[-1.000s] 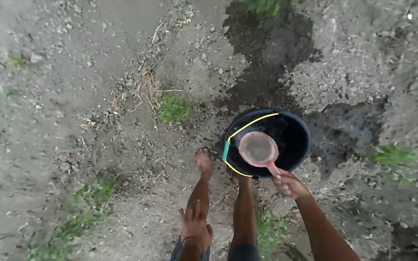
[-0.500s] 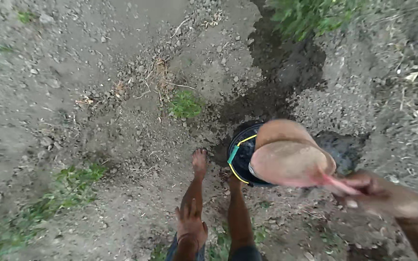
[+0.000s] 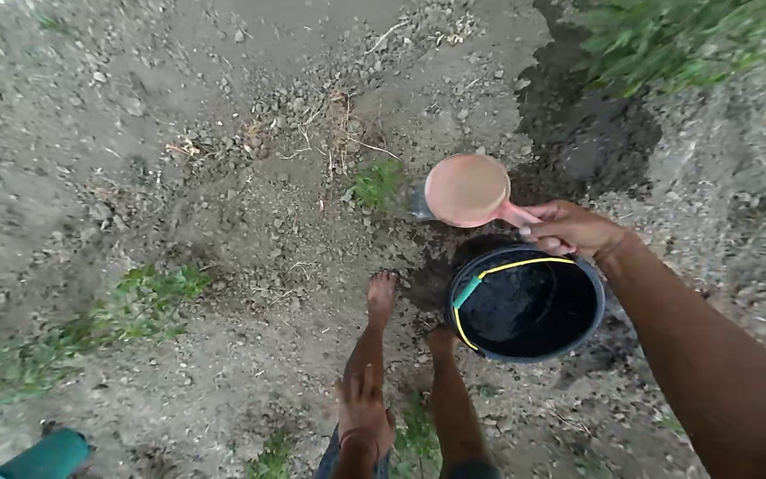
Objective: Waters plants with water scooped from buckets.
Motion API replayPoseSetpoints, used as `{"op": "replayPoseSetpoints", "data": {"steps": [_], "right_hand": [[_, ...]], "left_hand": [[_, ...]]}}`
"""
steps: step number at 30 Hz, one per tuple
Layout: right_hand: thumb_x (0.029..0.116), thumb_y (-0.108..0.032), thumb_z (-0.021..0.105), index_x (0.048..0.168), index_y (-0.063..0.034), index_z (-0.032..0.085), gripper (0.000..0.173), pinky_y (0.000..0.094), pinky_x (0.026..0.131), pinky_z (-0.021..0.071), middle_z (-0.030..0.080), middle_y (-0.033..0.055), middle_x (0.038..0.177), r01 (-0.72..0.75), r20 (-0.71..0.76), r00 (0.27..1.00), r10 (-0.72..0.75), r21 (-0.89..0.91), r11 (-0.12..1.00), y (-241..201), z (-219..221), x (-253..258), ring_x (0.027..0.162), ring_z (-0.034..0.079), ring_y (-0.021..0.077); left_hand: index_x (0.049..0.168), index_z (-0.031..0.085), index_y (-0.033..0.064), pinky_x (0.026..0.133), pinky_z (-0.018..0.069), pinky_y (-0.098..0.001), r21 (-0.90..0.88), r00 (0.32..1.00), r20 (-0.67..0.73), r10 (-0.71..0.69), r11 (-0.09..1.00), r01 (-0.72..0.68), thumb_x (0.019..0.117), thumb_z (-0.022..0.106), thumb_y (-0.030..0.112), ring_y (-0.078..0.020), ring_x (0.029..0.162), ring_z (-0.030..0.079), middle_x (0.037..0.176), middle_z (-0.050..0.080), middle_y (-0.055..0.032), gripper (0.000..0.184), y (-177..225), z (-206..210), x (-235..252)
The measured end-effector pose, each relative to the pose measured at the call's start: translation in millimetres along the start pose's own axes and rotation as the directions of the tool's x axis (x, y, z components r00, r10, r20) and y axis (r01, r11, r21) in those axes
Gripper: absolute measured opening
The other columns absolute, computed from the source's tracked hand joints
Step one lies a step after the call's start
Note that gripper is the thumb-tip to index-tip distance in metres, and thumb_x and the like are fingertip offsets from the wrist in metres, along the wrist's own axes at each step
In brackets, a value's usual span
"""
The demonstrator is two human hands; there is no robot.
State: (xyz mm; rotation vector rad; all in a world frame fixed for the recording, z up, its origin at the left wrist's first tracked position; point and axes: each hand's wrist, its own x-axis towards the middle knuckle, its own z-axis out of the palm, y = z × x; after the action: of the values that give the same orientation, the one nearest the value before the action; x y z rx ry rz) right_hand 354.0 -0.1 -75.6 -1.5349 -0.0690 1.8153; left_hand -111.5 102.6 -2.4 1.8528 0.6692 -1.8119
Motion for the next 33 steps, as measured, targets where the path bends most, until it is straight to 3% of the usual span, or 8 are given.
{"op": "replayPoseSetpoints", "data": {"steps": [1,7,9,12,19,24,29,33], "right_hand": [[0.0938,-0.006,0.053,0.112,-0.0089,0.066,0.023,0.0143,0.035,0.0330,0.050,-0.0046,0.059,0.000,-0.017,1.000,0.000,0.017,1.000,3.8,-1.1,2.9,0.038,0.038,-0.0005],[0.1001,-0.004,0.048,0.129,-0.0086,0.060,0.032,0.0126,0.036,0.0323,0.052,-0.0047,0.064,-0.035,-0.176,0.983,0.048,0.078,0.996,19.0,-13.8,-2.5,0.040,0.038,-0.0018],[0.1025,-0.002,0.048,0.126,-0.0070,0.060,0.027,0.0131,0.036,0.0330,0.052,-0.0037,0.065,-0.072,-0.247,0.966,0.081,0.045,0.996,18.5,-15.1,-5.4,0.040,0.039,-0.0010],[0.1030,-0.002,0.051,0.133,-0.0058,0.058,0.031,0.0150,0.038,0.0317,0.052,-0.0024,0.069,-0.166,-0.378,0.914,0.143,-0.028,0.986,15.1,-13.6,-8.7,0.043,0.038,0.0003],[0.1008,-0.003,0.059,0.134,-0.0024,0.059,0.033,0.0174,0.039,0.0331,0.052,-0.0006,0.067,-0.297,-0.481,0.853,0.204,-0.124,0.947,15.4,-16.3,-15.5,0.044,0.039,0.0023],[0.1011,-0.010,0.062,0.138,-0.0073,0.059,0.038,0.0219,0.045,0.0361,0.055,0.0018,0.075,-0.353,-0.517,0.830,0.208,-0.199,0.914,19.5,-1.8,-27.4,0.049,0.041,0.0050],[0.1009,-0.018,0.063,0.133,-0.0088,0.064,0.034,0.0375,0.057,0.0467,0.063,0.0100,0.087,-0.370,-0.560,0.818,0.135,-0.331,0.868,29.8,14.2,-48.7,0.061,0.051,0.0155],[0.0995,-0.019,0.065,0.133,-0.0060,0.066,0.036,0.0630,0.084,0.0523,0.070,0.0247,0.107,-0.373,-0.607,0.794,0.018,-0.465,0.803,43.0,34.7,-78.4,0.092,0.068,0.0390]], "left_hand": [[0.150,0.054,0.0172,0.117,0.0060,-0.0755,-0.005,1.000,0.005,0.002,1.000,-0.002,0.0990,0.049,0.049,-0.0347,0.157,0.016,0.172,0.020,-0.0009,0.060,-0.9,-0.4,0.1],[0.153,0.050,0.0188,0.117,0.0058,-0.0763,-0.027,0.999,0.034,0.010,1.000,-0.009,0.1004,0.047,0.049,-0.0359,0.158,0.014,0.172,0.017,-0.0002,0.061,-5.5,-2.5,0.9],[0.154,0.049,0.0191,0.117,0.0057,-0.0760,-0.030,0.999,0.047,0.011,0.999,-0.009,0.1009,0.046,0.050,-0.0367,0.158,0.013,0.173,0.016,-0.0002,0.061,-6.3,-5.0,0.4],[0.150,0.053,0.0177,0.117,0.0059,-0.0765,-0.046,0.999,0.045,0.017,0.999,-0.015,0.0996,0.047,0.050,-0.0374,0.157,0.015,0.172,0.018,-0.0012,0.060,-6.9,-8.6,1.1],[0.149,0.054,0.0171,0.117,0.0073,-0.0757,-0.022,0.999,0.049,0.014,1.000,-0.013,0.0990,0.048,0.051,-0.0365,0.157,0.015,0.172,0.018,-0.0014,0.060,-5.7,-14.8,3.0],[0.150,0.052,0.0171,0.117,0.0076,-0.0752,-0.018,0.999,0.034,0.017,1.000,-0.016,0.0988,0.049,0.049,-0.0359,0.157,0.015,0.172,0.018,-0.0020,0.061,-1.7,-21.2,1.8],[0.148,0.055,0.0169,0.117,0.0083,-0.0753,-0.023,1.000,-0.006,-0.011,1.000,0.010,0.0982,0.051,0.050,-0.0355,0.157,0.017,0.172,0.019,-0.0032,0.060,9.2,-20.3,-1.1],[0.152,0.051,0.0189,0.118,0.0082,-0.0738,-0.003,0.999,-0.005,-0.043,0.999,0.043,0.0996,0.048,0.051,-0.0344,0.158,0.015,0.172,0.017,-0.0016,0.061,25.7,-13.5,-3.0]]}}
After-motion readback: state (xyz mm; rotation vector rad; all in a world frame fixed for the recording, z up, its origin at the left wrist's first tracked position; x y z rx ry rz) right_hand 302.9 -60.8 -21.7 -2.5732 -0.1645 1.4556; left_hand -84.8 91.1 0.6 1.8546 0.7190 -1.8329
